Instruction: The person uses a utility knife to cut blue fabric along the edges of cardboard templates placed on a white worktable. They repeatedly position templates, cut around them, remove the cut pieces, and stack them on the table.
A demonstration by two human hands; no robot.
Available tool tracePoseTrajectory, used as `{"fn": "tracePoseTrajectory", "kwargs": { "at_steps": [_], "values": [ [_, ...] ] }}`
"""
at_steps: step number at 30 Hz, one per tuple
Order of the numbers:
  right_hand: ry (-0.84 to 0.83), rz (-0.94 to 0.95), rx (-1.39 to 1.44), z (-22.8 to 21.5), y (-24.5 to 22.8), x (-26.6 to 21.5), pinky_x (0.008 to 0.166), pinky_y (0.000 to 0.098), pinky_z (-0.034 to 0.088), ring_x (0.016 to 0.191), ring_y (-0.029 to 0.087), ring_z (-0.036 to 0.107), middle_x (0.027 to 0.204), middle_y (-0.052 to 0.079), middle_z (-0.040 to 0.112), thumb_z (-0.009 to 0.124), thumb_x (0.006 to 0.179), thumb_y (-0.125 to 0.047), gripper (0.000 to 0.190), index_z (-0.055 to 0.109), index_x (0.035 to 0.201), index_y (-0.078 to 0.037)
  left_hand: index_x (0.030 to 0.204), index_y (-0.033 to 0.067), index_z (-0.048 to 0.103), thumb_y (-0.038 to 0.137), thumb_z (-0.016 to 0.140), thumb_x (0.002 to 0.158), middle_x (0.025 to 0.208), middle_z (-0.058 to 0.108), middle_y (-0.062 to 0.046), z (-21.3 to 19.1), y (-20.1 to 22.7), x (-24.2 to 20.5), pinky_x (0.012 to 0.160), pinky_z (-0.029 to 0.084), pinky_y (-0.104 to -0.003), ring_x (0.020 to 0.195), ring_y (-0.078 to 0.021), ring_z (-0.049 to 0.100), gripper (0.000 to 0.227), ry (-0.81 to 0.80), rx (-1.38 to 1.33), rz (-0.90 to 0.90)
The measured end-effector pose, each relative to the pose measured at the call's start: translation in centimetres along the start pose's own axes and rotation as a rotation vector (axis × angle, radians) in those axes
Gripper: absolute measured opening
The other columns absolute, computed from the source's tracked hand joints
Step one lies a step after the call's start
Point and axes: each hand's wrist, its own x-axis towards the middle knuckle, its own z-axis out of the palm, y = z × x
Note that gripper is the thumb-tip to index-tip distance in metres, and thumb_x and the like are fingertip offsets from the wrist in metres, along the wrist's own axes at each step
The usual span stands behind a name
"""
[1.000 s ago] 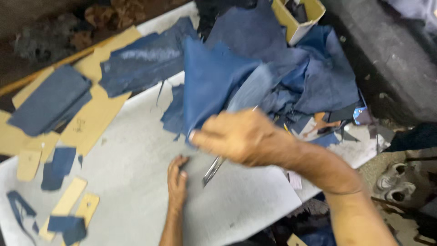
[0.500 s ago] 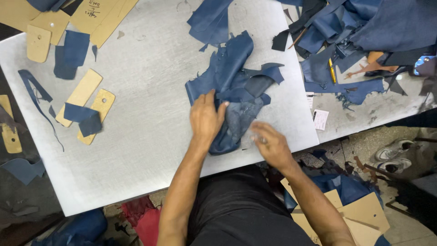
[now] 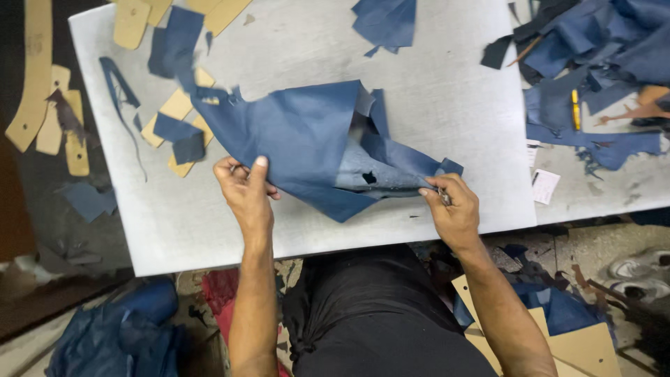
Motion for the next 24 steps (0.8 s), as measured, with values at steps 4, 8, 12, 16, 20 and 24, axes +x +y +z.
{"fn": "tracePoseTrajectory", "kwargs": {
  "at_steps": [4,8,12,16,20,24],
  "values": [
    [-0.108,0.035,-0.203,1.7,-1.5,-0.9,0.065,0.0332,0.051,0.075,0.018,0.065,0.093,0.009,0.07,0.077,0.092,-0.009,0.022,0.072,0.112,-0.002,0.139,-0.001,0.038,0.007,0.076,0.09,0.1,0.053,-0.01,-4.6,-1.4,-4.3,0.074,0.05,-0.032,0.085,-0.0152,0.055,0.063,0.155,0.501,0.116],
    [-0.051,-0.101,-0.318,2.7,-1.6,-1.0,0.075,0.0372,0.055,0.088,0.027,0.07,0.104,0.014,0.071,0.077,0.091,-0.006,0.025,0.071,0.114,0.0,0.13,0.0022,0.057,0.007,0.074,0.095,0.111,0.062,-0.014,-4.3,-2.1,-4.9,0.09,0.053,-0.04,0.102,-0.0268,0.061,0.039,-0.009,0.707,0.386],
    [0.126,-0.189,-0.33,3.6,-1.5,-0.9,0.077,0.0332,0.058,0.097,0.029,0.07,0.12,0.021,0.066,0.072,0.095,-0.003,0.024,0.067,0.118,0.003,0.122,0.0026,0.065,0.011,0.077,0.091,0.114,0.066,-0.017,-1.1,-2.0,0.8,0.093,0.052,-0.045,0.107,-0.0357,0.064,0.033,-0.141,0.861,0.56],
    [0.196,-0.325,-0.37,4.9,-2.5,-2.7,0.08,0.0284,0.062,0.103,0.026,0.073,0.122,0.013,0.066,0.071,0.101,0.0,0.015,0.067,0.115,-0.002,0.118,-0.0029,0.06,0.027,0.085,0.08,0.107,0.067,-0.024,1.8,-4.3,7.6,0.084,0.053,-0.048,0.1,-0.0405,0.065,0.055,-0.194,1.076,0.204],
    [-0.098,-0.219,-0.375,7.8,-4.0,-4.0,0.078,0.0342,0.061,0.091,0.026,0.073,0.13,0.015,0.065,0.075,0.088,-0.003,0.034,0.069,0.122,0.002,0.11,0.0039,0.062,0.024,0.078,0.092,0.104,0.07,-0.019,1.8,-4.9,8.8,0.087,0.054,-0.048,0.099,-0.0354,0.068,0.032,-0.36,1.008,0.158],
    [-0.051,-0.149,-0.35,10.0,-4.3,-4.0,0.083,0.0379,0.06,0.1,0.029,0.072,0.129,0.015,0.065,0.076,0.089,-0.006,0.031,0.07,0.118,0.001,0.11,0.001,0.056,0.015,0.068,0.105,0.104,0.059,-0.017,-1.6,-1.1,7.4,0.081,0.053,-0.045,0.091,-0.0309,0.063,0.02,-0.364,0.605,0.574]
  ]
}}
